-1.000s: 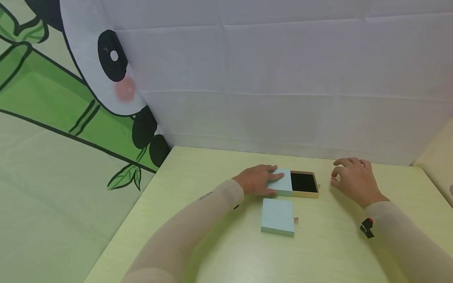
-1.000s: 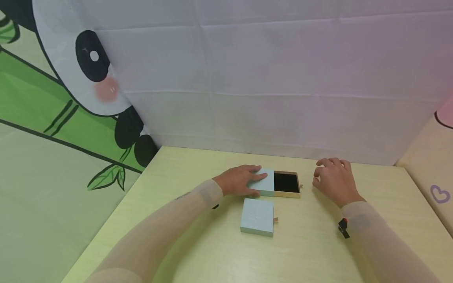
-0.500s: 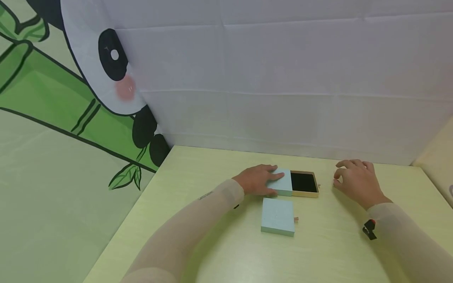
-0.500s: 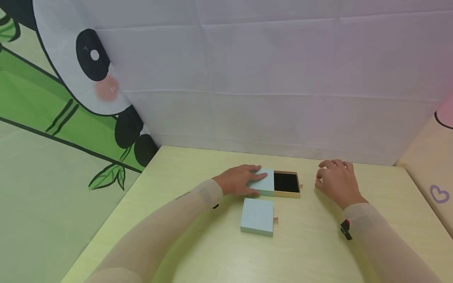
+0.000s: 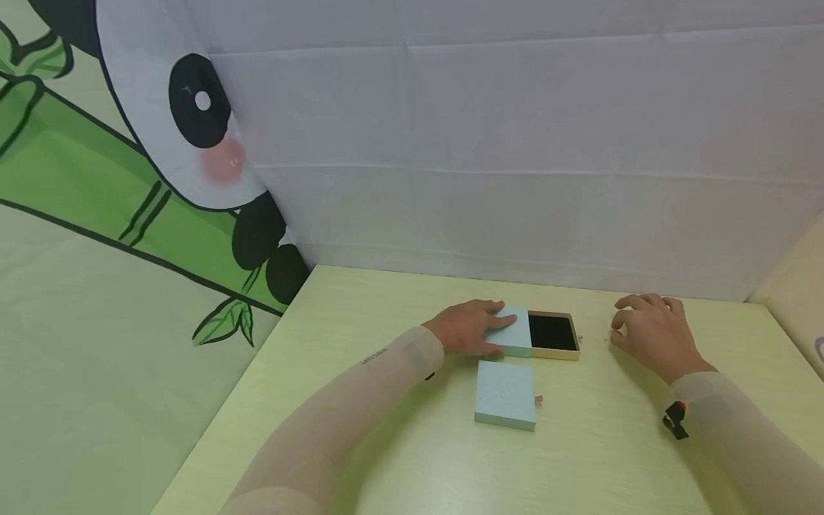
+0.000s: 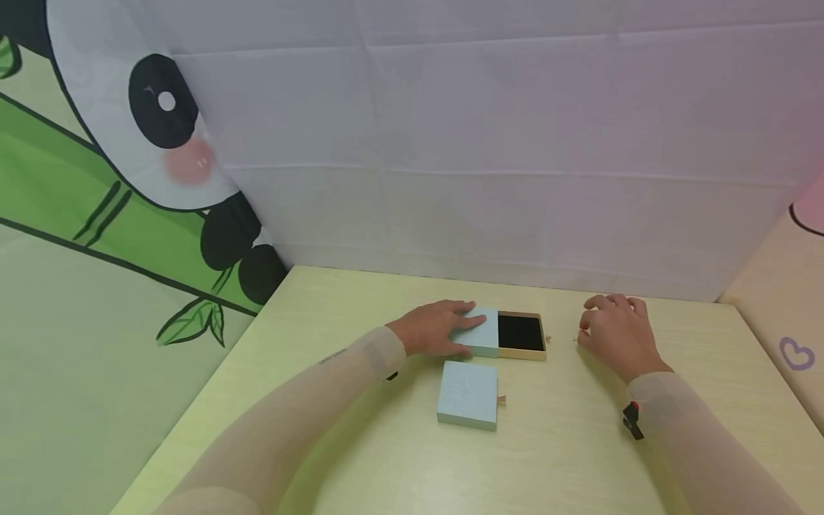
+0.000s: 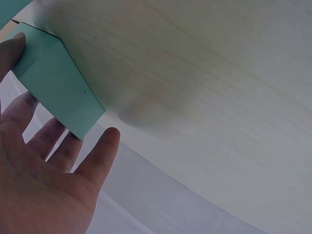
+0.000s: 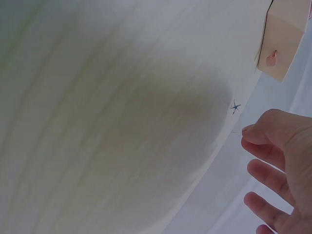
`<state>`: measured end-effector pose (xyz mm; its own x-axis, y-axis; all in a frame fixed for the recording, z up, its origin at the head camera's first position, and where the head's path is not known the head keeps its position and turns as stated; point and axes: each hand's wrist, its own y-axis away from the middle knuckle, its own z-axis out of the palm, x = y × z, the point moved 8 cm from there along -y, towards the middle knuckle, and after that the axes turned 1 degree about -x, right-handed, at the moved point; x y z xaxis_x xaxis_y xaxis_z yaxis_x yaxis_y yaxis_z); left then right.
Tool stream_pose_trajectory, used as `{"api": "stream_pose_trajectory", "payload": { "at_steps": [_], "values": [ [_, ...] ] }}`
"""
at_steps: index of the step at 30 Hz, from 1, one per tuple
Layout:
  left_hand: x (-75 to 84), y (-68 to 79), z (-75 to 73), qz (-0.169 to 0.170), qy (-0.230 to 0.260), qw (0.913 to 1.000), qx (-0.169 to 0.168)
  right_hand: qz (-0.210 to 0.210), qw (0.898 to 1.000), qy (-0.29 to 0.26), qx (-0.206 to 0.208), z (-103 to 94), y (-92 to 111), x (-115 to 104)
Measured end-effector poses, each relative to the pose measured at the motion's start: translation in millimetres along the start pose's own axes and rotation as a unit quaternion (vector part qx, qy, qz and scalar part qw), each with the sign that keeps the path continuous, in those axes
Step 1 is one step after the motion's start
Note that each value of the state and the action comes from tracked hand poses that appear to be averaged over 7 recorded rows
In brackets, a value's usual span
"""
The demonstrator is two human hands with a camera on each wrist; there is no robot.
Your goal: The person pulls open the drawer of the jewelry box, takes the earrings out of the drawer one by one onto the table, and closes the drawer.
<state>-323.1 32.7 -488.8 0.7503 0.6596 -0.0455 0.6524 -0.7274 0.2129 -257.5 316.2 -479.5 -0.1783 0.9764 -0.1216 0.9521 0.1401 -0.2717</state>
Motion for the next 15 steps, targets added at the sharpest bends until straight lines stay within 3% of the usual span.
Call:
{"api": "stream_pose_trajectory", "payload": {
  "at_steps": [15],
  "values": [
    [9.9, -30.7, -18.0, -0.022, 0.014, 0.9996, 0.006, -0.026, 1.000, 0.001, -0.018, -10.7, -25.9, 39.6]
  ]
}}
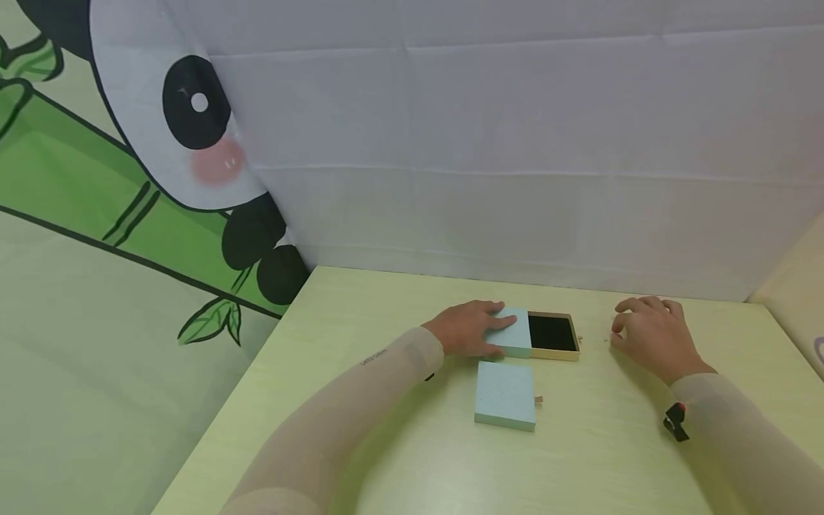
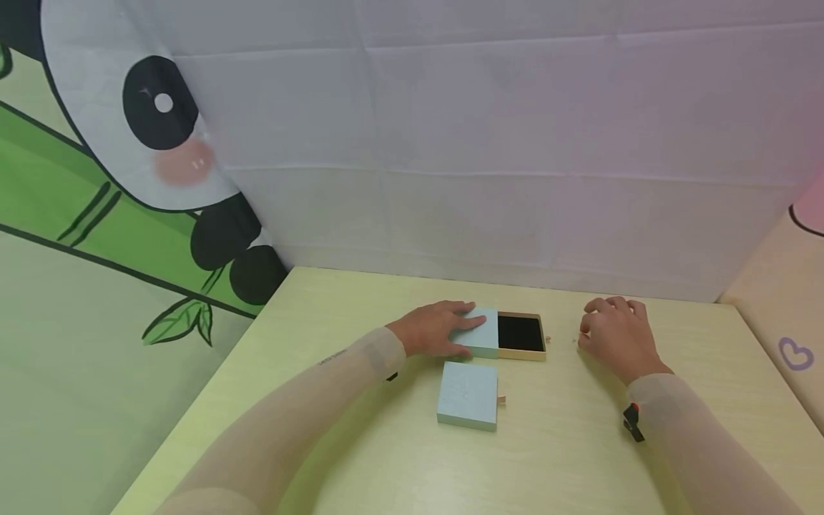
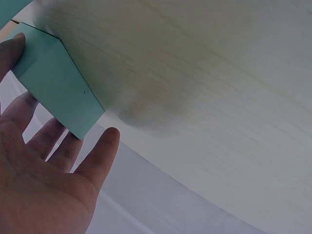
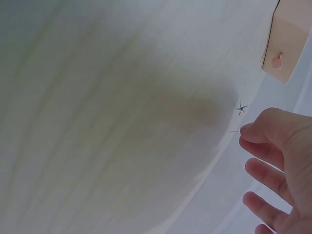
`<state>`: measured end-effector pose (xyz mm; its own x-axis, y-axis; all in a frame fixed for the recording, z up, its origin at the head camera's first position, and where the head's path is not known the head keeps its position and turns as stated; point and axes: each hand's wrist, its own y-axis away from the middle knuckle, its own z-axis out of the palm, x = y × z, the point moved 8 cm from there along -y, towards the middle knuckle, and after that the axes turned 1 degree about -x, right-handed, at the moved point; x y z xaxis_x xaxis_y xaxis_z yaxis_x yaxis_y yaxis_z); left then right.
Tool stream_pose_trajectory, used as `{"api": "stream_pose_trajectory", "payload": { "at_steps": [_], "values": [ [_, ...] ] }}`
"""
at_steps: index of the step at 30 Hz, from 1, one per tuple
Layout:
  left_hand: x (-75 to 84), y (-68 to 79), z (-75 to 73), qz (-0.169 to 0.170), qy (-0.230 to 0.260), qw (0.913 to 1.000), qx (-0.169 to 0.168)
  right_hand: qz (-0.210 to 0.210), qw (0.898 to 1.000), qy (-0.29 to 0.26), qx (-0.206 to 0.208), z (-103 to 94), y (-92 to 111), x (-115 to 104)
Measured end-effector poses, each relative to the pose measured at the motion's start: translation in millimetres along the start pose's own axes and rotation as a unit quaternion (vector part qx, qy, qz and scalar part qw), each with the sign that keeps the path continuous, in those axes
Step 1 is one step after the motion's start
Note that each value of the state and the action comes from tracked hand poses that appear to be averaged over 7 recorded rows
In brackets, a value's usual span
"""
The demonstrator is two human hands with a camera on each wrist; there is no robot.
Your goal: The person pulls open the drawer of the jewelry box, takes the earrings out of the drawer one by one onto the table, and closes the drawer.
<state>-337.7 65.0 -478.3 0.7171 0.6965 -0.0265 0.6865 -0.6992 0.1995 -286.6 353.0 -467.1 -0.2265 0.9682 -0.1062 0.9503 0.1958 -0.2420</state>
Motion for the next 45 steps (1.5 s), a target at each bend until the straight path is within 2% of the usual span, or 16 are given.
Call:
{"api": "stream_pose_trajectory", "payload": {
  "at_steps": [7, 15, 30, 45],
  "values": [
    [-0.4, -1.9, -7.1, -0.005, 0.009, 0.9999, 0.003, -0.007, 1.000, 0.006, -0.006, -4.6, -8.8, 3.6],
    [-2.2, -6.2, -14.2, -0.010, 0.016, 0.9998, 0.008, -0.004, 0.999, 0.012, -0.031, -10.3, -19.2, 9.5],
    [-3.4, -9.4, -12.2, -0.012, 0.019, 0.9997, 0.009, 0.002, 0.999, 0.004, -0.042, -0.7, -20.6, 15.0],
    [-11.2, -4.3, -10.1, -0.014, 0.010, 0.9998, 0.002, 0.001, 0.999, 0.002, -0.032, 6.0, -24.0, 6.8]
  ]
}}
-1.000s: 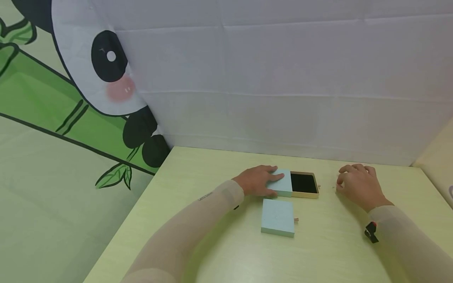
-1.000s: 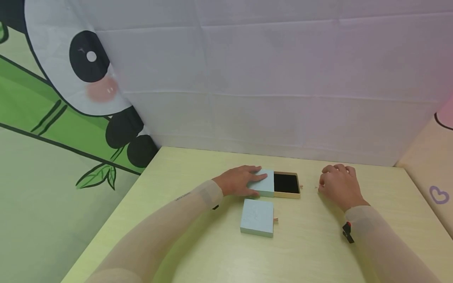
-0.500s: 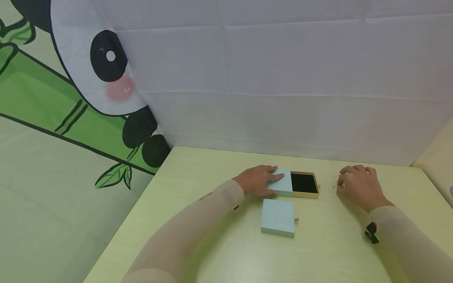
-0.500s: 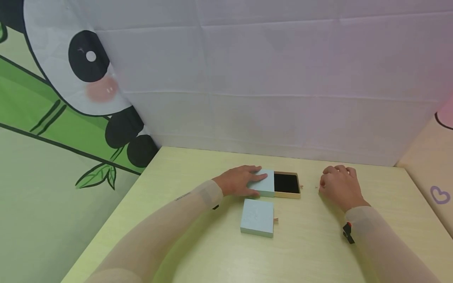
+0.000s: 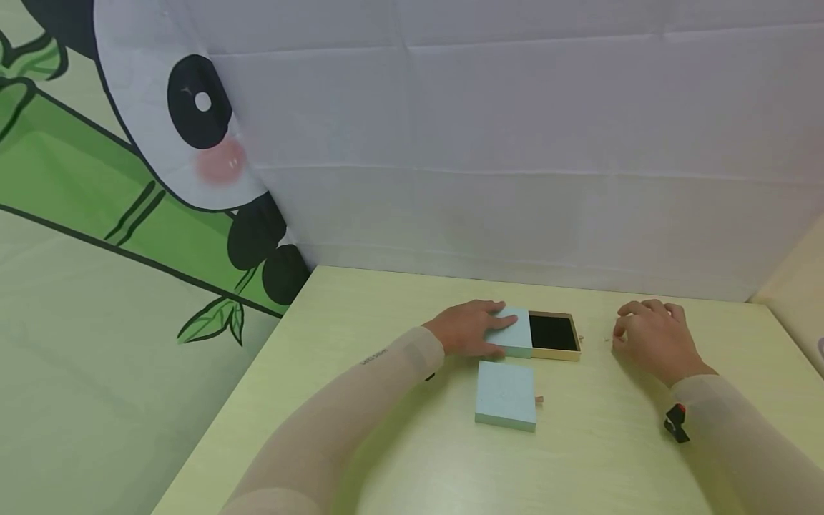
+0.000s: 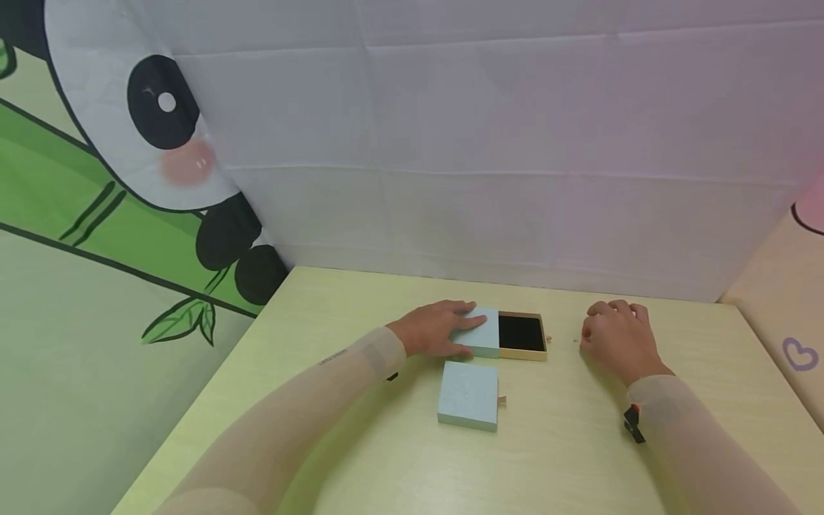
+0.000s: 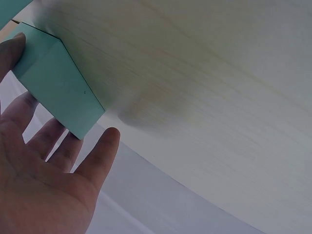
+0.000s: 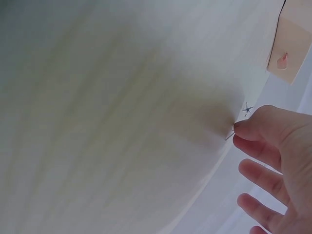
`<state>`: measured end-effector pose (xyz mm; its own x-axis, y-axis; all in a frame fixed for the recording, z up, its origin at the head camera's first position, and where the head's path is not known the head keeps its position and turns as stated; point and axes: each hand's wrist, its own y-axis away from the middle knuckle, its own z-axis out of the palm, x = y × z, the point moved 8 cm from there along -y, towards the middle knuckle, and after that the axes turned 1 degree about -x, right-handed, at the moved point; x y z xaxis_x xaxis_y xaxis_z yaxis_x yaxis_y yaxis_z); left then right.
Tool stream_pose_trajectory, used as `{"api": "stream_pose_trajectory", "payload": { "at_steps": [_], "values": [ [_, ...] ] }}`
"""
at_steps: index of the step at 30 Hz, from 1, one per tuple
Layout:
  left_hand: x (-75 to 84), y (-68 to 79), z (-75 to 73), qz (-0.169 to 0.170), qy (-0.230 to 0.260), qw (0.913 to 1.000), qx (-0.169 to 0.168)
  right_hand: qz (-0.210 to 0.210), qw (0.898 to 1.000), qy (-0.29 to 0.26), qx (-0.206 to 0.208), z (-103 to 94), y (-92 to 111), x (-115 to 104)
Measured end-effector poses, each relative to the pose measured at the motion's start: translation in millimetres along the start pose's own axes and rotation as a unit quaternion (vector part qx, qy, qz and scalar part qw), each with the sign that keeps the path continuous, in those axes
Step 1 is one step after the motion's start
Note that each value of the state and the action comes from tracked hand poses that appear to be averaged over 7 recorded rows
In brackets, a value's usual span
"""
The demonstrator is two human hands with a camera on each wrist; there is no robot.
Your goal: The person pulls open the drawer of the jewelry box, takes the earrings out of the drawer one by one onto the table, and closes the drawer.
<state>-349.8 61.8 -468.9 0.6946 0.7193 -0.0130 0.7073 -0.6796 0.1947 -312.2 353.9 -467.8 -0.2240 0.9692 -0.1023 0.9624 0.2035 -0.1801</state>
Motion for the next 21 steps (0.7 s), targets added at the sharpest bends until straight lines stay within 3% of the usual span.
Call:
{"api": "stream_pose_trajectory", "payload": {
  "at_steps": [21],
  "values": [
    [-2.3, 20.3, 4.1, 0.018, 0.006, 0.9998, 0.003, 0.012, 1.000, 0.004, 0.015, -8.1, 19.6, -27.7]
  ]
}}
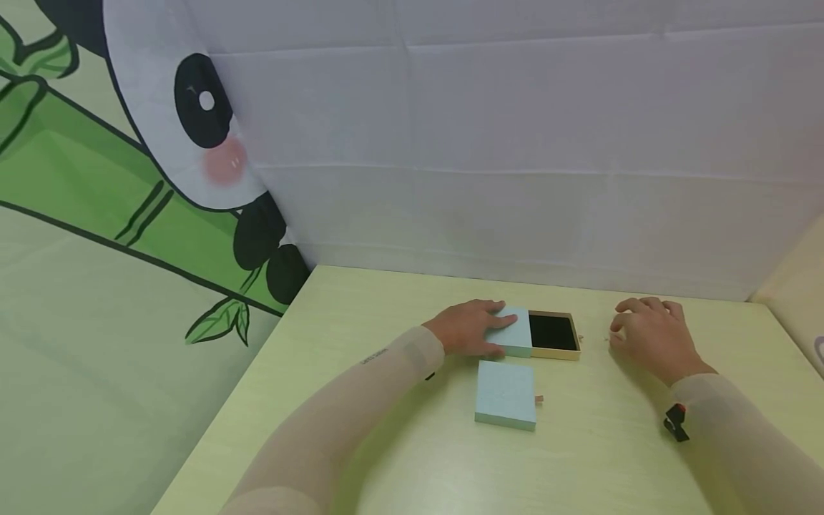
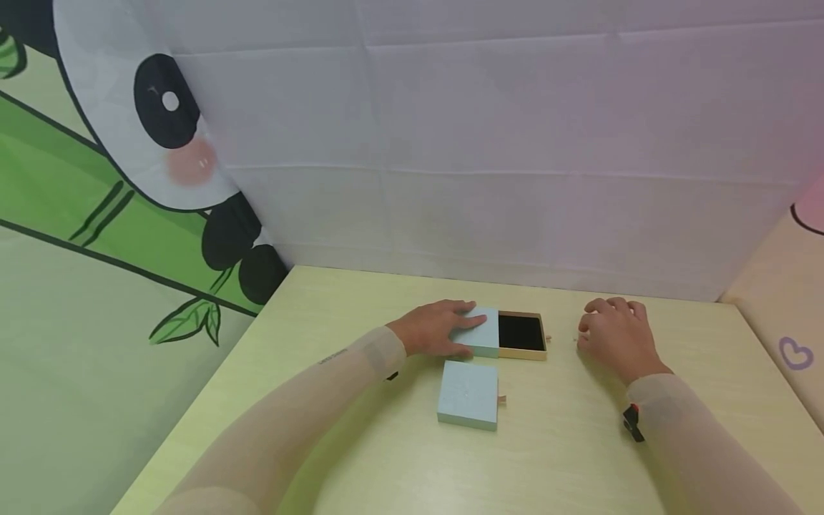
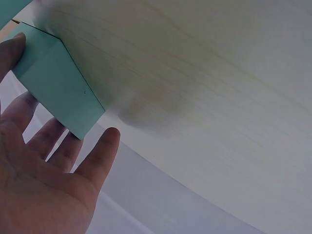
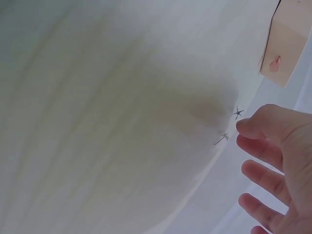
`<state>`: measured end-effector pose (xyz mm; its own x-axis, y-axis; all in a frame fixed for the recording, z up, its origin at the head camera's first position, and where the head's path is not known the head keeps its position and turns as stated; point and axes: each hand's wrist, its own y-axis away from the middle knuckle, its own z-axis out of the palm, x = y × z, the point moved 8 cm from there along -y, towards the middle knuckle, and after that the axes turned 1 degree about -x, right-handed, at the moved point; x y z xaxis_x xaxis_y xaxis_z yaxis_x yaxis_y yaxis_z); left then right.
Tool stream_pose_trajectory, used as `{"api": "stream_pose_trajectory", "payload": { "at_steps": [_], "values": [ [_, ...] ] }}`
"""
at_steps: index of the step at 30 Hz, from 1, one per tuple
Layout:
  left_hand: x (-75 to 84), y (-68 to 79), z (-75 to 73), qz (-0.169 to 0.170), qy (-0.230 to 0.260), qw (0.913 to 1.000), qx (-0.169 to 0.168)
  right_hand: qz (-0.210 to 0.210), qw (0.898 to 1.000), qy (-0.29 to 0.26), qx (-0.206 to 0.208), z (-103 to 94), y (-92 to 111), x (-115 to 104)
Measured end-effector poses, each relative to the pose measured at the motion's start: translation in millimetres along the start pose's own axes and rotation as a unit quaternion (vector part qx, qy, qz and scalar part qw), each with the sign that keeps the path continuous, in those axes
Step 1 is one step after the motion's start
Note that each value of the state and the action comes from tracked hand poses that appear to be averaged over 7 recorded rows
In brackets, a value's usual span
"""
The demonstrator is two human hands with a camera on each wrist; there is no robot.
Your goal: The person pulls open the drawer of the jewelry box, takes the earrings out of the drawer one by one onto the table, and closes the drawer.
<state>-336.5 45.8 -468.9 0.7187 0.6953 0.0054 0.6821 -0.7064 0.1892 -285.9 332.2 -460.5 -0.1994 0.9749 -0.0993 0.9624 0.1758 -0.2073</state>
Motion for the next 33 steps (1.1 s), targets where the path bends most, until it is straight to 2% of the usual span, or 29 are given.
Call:
{"api": "stream_pose_trajectory", "payload": {
  "at_steps": [6, 22, 33],
  "values": [
    [-0.6, -1.9, 2.1, -0.003, -0.012, 0.9999, -0.002, -0.005, 1.000, 0.004, -0.010, 0.1, -2.8, -8.4],
    [-2.5, -3.1, 4.8, -0.003, -0.009, 1.0000, -0.002, -0.021, 1.000, -0.004, -0.002, 0.7, -8.5, -30.2],
    [-1.1, -2.8, 3.8, 0.000, -0.022, 0.9997, -0.002, -0.021, 1.000, -0.010, -0.016, 2.5, -10.2, -41.0]
  ]
}}
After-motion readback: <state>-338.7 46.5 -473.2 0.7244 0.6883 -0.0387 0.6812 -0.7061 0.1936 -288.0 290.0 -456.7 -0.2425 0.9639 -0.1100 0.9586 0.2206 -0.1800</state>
